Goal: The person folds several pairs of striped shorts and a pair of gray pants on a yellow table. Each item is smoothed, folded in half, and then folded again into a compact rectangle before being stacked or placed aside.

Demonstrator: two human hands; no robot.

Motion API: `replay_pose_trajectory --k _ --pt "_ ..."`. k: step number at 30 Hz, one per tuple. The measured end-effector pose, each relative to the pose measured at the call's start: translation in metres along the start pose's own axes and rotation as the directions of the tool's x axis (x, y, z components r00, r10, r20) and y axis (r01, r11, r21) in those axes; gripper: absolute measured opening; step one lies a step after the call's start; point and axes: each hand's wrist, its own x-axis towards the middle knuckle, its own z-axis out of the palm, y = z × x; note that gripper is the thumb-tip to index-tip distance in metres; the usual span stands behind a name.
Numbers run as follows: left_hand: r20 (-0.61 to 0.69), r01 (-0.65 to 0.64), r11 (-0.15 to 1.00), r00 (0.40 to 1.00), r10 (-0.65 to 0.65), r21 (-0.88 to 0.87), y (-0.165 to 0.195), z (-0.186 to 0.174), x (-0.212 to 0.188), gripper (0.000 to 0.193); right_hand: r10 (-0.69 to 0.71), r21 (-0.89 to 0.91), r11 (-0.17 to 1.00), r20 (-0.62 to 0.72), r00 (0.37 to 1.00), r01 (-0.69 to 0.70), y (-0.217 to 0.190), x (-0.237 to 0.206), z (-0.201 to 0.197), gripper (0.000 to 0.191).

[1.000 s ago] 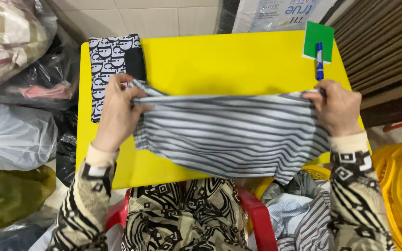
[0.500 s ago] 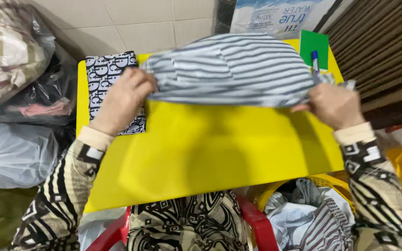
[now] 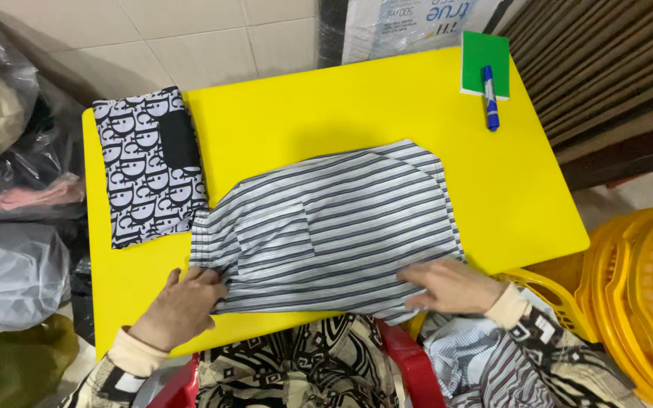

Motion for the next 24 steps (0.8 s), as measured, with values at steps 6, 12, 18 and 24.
replay_pose_trajectory --k 6,12,18,24 --pt "-0.355 -0.016 0.980 0.933 -0.056 -0.197 0.017 -0.035 0.065 0.013 -0.021 -0.031 1.000 -0.732 0.681 -0.002 0.034 0.058 -0.097 0.021" --pt "-0.656 0.019 0.997 0.752 -0.063 -0.074 0.003 -0.046 0.129 0.036 -0.219 -0.226 0.971 -0.717 0.661 0.077 0.027 0.127 -0.137 0.037" --pt "-0.579 0.093 0.995 0.810 -0.089 -0.022 -0.010 -0.033 0.142 0.016 -0.329 -0.438 0.897 -0.579 0.746 0.056 0.024 0.143 -0.154 0.020" --pt "-0.613 0.057 0.998 0.787 -0.063 -0.029 -0.022 -0.027 0.150 0.043 -0.247 -0.213 0.963 -0.440 0.863 0.166 0.019 0.145 -0.162 0.020"
